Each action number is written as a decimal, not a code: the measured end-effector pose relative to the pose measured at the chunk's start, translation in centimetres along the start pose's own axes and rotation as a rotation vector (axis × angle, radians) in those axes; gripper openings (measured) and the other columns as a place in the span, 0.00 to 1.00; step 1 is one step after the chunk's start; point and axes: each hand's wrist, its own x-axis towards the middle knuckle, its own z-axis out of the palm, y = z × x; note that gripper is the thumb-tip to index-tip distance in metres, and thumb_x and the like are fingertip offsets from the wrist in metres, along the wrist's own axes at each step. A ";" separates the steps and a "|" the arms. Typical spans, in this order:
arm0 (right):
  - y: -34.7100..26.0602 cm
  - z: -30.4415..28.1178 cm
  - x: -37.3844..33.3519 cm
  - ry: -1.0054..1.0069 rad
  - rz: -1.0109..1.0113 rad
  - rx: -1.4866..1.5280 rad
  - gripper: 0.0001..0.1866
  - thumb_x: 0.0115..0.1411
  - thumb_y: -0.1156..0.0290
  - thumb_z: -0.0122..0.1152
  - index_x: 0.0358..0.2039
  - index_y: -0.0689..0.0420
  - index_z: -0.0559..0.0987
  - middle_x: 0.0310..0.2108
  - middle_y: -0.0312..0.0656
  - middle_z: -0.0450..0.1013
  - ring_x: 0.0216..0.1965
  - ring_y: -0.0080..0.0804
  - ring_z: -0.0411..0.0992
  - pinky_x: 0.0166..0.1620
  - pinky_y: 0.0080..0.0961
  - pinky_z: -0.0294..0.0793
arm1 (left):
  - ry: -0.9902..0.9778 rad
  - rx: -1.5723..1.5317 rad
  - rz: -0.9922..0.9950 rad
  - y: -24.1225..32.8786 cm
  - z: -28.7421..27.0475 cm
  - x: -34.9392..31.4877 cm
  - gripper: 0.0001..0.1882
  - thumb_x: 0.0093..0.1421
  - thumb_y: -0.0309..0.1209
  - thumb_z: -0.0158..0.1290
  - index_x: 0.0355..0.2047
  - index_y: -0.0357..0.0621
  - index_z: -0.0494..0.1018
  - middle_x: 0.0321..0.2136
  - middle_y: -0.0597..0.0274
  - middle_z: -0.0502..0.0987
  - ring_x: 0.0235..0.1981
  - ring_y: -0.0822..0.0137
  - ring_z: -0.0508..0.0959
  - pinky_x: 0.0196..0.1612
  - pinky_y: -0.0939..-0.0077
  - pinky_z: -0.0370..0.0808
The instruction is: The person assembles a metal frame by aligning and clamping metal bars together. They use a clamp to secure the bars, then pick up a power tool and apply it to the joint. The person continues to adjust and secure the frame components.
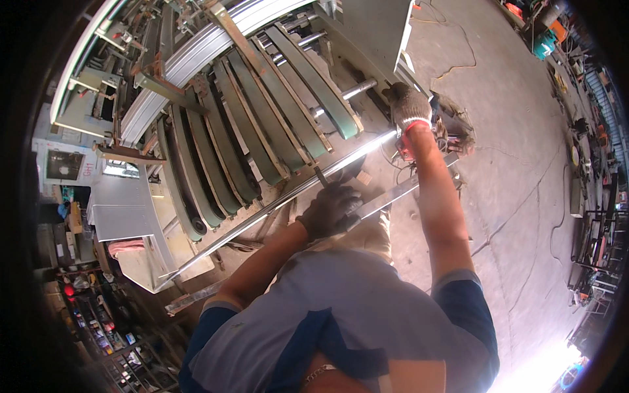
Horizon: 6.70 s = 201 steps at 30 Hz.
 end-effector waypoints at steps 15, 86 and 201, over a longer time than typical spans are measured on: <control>16.5 8.9 11.5 -0.184 -0.604 -0.208 0.19 0.68 0.63 0.47 0.55 0.53 0.78 0.53 0.44 0.76 0.53 0.36 0.73 0.57 0.31 0.70 | -0.028 0.179 0.049 -2.4 6.1 -2.7 0.14 0.52 0.47 0.58 0.30 0.52 0.77 0.25 0.61 0.77 0.34 0.56 0.77 0.55 0.48 0.65; 17.5 3.8 -10.5 0.092 0.514 -0.026 0.24 0.61 0.47 0.53 0.48 0.52 0.79 0.45 0.55 0.77 0.49 0.56 0.74 0.51 0.48 0.72 | -0.625 0.285 -1.166 3.2 -4.4 -17.5 0.27 0.57 0.60 0.49 0.38 0.50 0.78 0.34 0.53 0.83 0.38 0.51 0.83 0.43 0.55 0.78; 26.5 3.9 -8.7 -0.500 0.146 0.398 0.08 0.57 0.79 0.49 0.29 0.61 0.79 0.27 0.47 0.75 0.31 0.42 0.76 0.36 0.34 0.73 | 0.010 0.043 -1.235 -27.7 8.6 31.6 0.14 0.60 0.34 0.52 0.44 0.45 0.80 0.42 0.51 0.82 0.45 0.52 0.82 0.45 0.58 0.80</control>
